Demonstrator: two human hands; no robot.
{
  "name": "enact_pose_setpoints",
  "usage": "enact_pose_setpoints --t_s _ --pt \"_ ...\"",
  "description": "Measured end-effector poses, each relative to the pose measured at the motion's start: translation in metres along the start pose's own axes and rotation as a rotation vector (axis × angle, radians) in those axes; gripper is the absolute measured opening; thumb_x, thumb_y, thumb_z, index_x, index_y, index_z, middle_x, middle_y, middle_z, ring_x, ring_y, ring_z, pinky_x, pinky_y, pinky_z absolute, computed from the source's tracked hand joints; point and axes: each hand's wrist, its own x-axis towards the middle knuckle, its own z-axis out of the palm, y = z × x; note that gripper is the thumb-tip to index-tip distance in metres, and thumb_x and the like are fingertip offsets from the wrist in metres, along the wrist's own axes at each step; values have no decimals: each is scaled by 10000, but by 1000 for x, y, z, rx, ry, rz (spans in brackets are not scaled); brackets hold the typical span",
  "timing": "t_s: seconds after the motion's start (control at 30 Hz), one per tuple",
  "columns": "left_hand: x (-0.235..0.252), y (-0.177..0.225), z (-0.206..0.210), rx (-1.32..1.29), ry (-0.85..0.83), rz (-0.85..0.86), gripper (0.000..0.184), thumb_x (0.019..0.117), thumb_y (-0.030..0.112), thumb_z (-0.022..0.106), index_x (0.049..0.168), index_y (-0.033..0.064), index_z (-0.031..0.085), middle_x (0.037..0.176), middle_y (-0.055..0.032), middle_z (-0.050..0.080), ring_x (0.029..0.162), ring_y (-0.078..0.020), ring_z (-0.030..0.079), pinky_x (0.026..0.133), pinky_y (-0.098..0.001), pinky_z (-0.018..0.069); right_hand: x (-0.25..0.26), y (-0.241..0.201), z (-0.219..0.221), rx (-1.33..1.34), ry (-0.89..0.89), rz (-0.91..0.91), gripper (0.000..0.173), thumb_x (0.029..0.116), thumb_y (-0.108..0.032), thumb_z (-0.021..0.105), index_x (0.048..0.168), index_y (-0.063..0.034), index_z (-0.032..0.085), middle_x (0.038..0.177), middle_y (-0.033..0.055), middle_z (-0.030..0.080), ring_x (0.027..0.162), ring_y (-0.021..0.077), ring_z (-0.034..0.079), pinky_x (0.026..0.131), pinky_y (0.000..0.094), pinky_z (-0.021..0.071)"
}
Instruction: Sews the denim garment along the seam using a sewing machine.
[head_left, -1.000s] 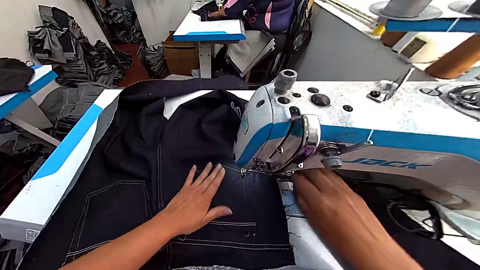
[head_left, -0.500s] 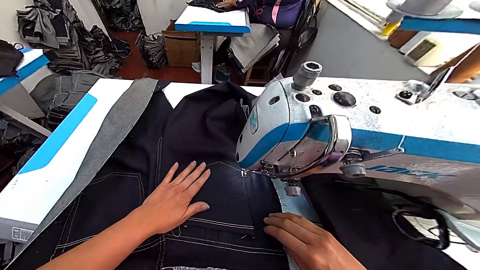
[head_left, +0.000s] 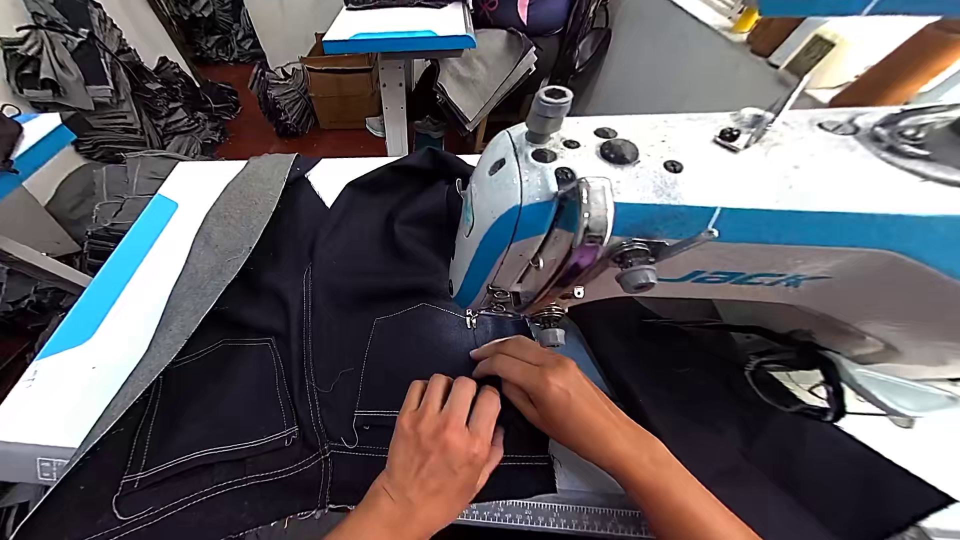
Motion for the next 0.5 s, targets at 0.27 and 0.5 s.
enact_pose_setpoints --t_s 0.27,0.5 --pt "-6 -11 -13 -208 68 -213 176 912 272 677 972 156 795 914 37 757 861 -103 715 715 -252 592 -3 2 3 55 28 -33 170 917 -76 614 958 -118 774 1061 9 750 1051 133 699 927 267 567" --pt "-17 -13 -4 -104 32 57 147 949 151 643 936 138 789 893 15 766 905 -155 734 877 -331 591 -19 -5 -4 -9 -15 -39 186 923 -68 599 947 -113 778 1063 11 759 1053 115 709 911 242 573"
